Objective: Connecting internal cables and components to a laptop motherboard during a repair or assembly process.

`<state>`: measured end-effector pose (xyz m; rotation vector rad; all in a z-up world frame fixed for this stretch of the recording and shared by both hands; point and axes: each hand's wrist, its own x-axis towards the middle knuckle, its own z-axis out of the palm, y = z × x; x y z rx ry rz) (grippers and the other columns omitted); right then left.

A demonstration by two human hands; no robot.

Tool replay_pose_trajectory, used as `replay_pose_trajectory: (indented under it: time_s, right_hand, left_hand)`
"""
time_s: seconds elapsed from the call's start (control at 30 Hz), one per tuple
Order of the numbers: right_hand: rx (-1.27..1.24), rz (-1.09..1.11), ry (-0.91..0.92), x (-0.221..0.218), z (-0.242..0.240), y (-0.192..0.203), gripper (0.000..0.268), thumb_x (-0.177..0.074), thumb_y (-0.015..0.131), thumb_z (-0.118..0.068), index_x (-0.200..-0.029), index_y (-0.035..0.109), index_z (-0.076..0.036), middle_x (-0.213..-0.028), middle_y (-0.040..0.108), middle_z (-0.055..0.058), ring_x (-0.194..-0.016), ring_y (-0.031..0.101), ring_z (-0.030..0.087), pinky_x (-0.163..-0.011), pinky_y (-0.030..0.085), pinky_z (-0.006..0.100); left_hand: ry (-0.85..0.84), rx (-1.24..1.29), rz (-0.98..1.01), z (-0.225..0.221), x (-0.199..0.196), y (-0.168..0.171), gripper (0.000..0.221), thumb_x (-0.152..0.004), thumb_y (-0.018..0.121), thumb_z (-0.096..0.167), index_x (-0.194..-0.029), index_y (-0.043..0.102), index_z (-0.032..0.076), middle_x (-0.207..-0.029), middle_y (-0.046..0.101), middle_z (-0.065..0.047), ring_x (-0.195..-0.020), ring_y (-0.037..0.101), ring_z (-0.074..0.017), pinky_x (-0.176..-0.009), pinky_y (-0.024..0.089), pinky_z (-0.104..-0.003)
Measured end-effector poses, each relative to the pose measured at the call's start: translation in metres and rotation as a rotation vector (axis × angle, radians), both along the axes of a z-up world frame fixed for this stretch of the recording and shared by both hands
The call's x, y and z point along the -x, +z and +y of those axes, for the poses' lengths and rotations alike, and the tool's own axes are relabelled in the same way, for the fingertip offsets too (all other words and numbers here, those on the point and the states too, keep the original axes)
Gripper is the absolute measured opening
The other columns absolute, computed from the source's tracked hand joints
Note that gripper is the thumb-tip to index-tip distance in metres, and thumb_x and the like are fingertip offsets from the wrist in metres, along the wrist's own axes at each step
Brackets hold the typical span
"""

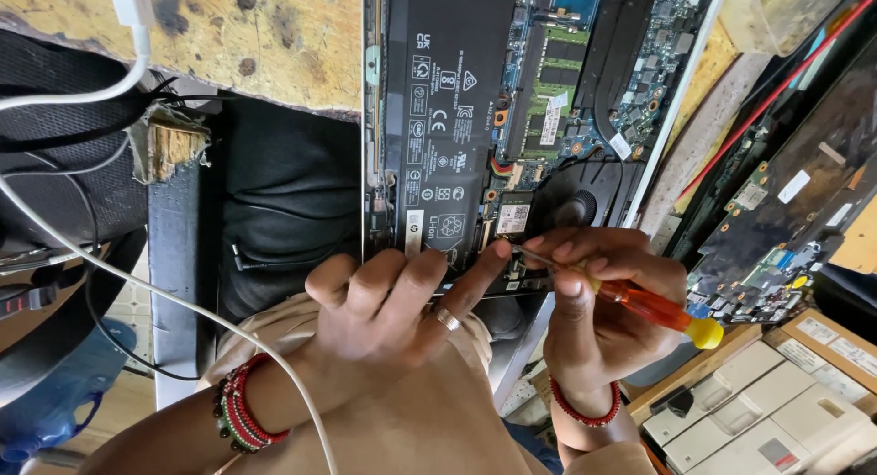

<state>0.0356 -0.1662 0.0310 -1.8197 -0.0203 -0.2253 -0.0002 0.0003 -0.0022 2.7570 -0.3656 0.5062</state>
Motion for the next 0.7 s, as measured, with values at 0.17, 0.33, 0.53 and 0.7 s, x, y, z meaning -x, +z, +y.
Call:
replay_pose_trajectory:
  time_s: [0.17, 0.33, 0.53, 0.7]
  right_hand:
    - [-0.032, -0.141, -0.053, -0.003, -0.010, 0.000, 0.020, -0.106, 0.065, -0.026, -0.105, 0.047, -0.016, -0.092, 0.050, 0.006, -0.078, 0.059, 0.019, -0.069, 0.060, 0.032]
    - [-0.069, -0.216, -0.119, -0.004, -0.017, -0.006, 0.020, -0.105, 0.066, -0.021, -0.107, 0.048, -0.014, -0.094, 0.051, 0.006, -0.084, 0.057, 0.016, -0.076, 0.058, 0.028]
    - [-0.074, -0.222, -0.150, -0.003, -0.018, -0.009, 0.022, -0.104, 0.068, -0.023, -0.106, 0.049, -0.014, -0.092, 0.051, 0.006, -0.081, 0.056, 0.018, -0.074, 0.055, 0.029]
    - [-0.100, -0.210, -0.158, -0.003, -0.018, -0.011, 0.023, -0.104, 0.068, -0.023, -0.105, 0.048, -0.013, -0.093, 0.051, 0.007, -0.083, 0.058, 0.020, -0.074, 0.056, 0.029]
  left_hand:
    - [-0.115, 0.034, 0.037, 0.010, -0.002, 0.007, 0.035, -0.109, 0.057, 0.034, -0.144, 0.060, 0.038, -0.106, 0.049, 0.006, -0.094, 0.049, -0.0141, -0.078, 0.029, -0.035]
    - [-0.186, 0.299, 0.182, 0.015, -0.013, 0.025, 0.053, -0.105, 0.053, 0.060, -0.136, 0.069, 0.021, -0.113, 0.052, 0.002, -0.101, 0.051, -0.0186, -0.084, 0.031, -0.036]
    - [-0.084, 0.475, 0.082, 0.003, -0.031, 0.031, 0.017, -0.100, 0.084, 0.022, -0.111, 0.077, 0.011, -0.101, 0.065, 0.000, -0.089, 0.059, -0.0240, -0.080, 0.031, -0.041]
    - [-0.079, 0.579, 0.064, -0.001, -0.040, 0.035, 0.026, -0.098, 0.082, 0.009, -0.079, 0.064, 0.010, -0.094, 0.066, -0.001, -0.078, 0.053, -0.0241, -0.076, 0.028, -0.044]
